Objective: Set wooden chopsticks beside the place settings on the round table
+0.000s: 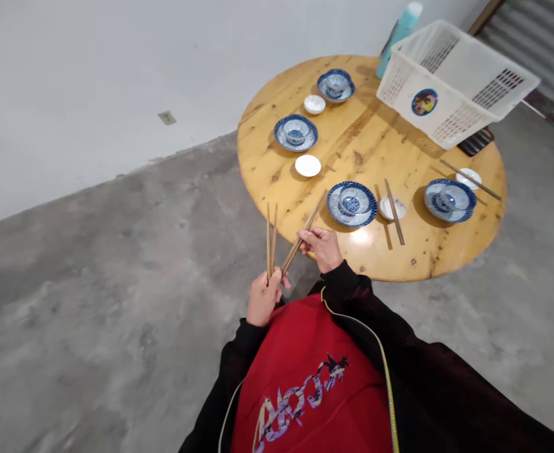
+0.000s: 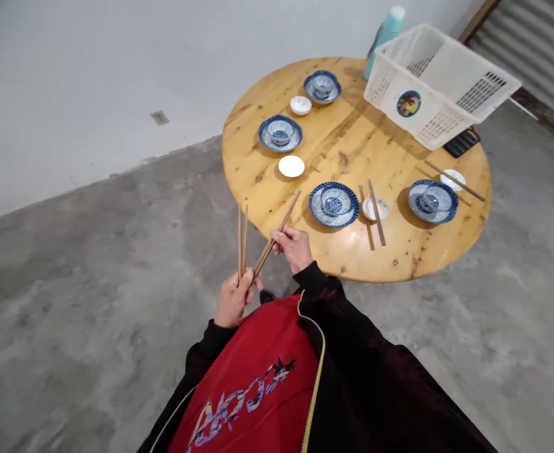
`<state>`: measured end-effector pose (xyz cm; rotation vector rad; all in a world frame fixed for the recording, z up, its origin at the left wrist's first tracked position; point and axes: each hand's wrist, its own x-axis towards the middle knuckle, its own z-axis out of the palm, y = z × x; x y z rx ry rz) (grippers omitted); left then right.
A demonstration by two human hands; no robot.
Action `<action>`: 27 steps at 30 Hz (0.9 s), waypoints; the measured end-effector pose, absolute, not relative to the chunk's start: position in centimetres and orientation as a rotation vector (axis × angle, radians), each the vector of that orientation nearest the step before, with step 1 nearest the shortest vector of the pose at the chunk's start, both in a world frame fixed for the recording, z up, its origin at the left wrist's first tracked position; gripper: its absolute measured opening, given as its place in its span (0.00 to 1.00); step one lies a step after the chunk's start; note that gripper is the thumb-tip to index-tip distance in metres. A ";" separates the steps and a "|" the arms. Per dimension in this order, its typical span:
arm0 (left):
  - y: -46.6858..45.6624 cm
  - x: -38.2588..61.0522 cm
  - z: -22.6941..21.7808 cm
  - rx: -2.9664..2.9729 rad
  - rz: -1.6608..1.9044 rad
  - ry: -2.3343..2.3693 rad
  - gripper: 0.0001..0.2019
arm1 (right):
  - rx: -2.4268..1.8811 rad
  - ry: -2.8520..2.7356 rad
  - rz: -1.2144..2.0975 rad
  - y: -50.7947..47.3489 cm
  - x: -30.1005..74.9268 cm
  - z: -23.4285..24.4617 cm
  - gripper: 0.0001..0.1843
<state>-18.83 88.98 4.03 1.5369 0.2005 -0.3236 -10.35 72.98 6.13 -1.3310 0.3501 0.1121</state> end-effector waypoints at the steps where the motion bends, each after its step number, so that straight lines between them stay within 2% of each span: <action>1: 89.7 -18.5 4.2 1.480 -0.294 0.228 0.18 | -1.337 0.338 0.073 73.6 -10.2 6.4 0.17; 8: 93.3 -14.5 3.5 1.102 -0.072 0.520 0.17 | -1.415 0.307 -0.194 76.2 -8.0 8.0 0.16; 20: 95.3 -6.1 2.1 1.094 -0.107 0.668 0.21 | -1.293 0.424 0.015 82.1 -1.6 5.6 0.17; 27: 95.9 2.1 2.6 1.165 -0.171 0.671 0.19 | -1.130 0.509 -0.133 81.2 5.5 6.2 0.17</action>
